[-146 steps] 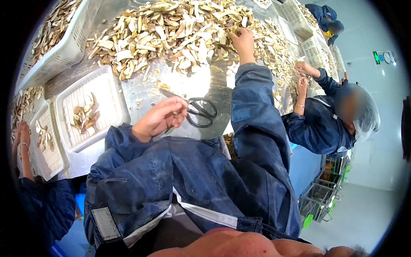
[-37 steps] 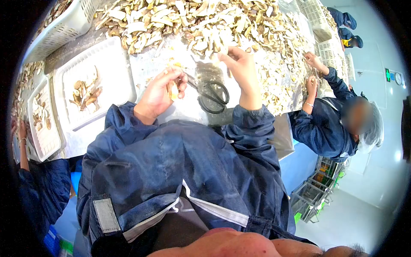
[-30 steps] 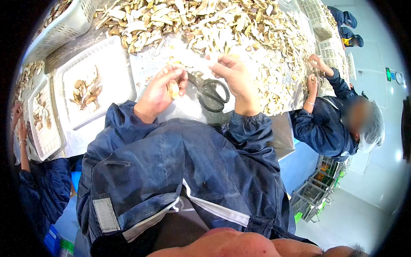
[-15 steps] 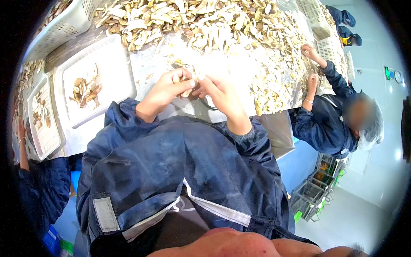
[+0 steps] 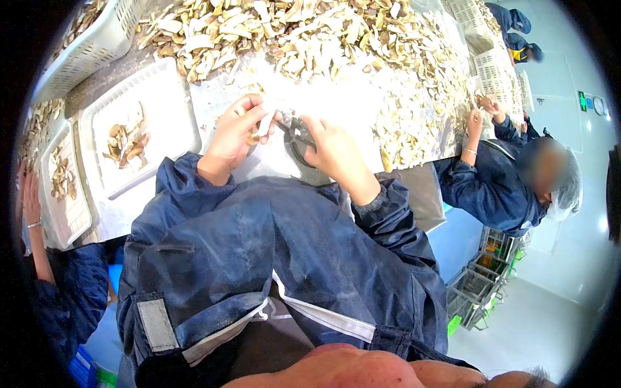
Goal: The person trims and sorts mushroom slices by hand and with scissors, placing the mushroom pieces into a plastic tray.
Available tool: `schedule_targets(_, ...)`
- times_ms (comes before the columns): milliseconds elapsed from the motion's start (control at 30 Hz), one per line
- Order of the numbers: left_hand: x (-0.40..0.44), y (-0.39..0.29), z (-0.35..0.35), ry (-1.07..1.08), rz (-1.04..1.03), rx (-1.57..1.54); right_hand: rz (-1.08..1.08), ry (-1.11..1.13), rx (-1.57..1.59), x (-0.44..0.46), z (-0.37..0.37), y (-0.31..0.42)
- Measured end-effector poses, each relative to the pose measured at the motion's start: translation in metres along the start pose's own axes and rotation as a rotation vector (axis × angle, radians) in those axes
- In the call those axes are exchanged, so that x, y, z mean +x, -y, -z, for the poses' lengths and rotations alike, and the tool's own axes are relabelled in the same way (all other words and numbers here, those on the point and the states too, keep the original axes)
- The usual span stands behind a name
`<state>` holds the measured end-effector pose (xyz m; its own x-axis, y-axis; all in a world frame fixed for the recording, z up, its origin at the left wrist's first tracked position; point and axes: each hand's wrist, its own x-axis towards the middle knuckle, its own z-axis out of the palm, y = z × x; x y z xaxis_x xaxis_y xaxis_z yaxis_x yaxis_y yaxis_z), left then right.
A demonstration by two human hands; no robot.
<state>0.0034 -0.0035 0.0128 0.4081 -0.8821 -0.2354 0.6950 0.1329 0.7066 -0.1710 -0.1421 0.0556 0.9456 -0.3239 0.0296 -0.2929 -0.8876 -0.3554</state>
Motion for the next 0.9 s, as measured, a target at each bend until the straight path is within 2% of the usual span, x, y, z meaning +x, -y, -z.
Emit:
schedule_targets(100,-0.001,-0.002,0.002,-0.003,-0.009,-0.021,-0.148,0.079,0.382,0.002,0.006,-0.011)
schedule_targets(200,-0.003,-0.003,-0.001,-0.015,0.012,-0.021,-0.389,0.131,0.503,-0.005,0.026,-0.007)
schedule_targets(233,-0.002,-0.003,-0.001,-0.017,0.016,-0.016,-0.451,0.163,0.700,-0.007,0.030,-0.008)
schedule_targets(367,-0.002,-0.002,-0.002,-0.042,0.019,-0.009,-0.345,0.076,0.939,-0.022,0.017,-0.015)
schedule_targets(500,-0.003,-0.002,-0.004,0.000,0.029,0.062,-0.339,0.164,1.075,-0.016,0.011,-0.006)
schedule_targets(600,-0.004,-0.001,-0.001,0.060,0.039,0.127,-0.284,0.177,0.947,-0.011,0.010,-0.001)
schedule_targets(800,-0.005,-0.004,-0.004,0.067,0.098,0.210,-0.340,0.305,0.736,-0.013,0.035,0.008)
schedule_targets(900,-0.004,-0.005,-0.006,0.068,0.144,0.202,-0.307,0.277,0.804,-0.019,0.025,-0.002)
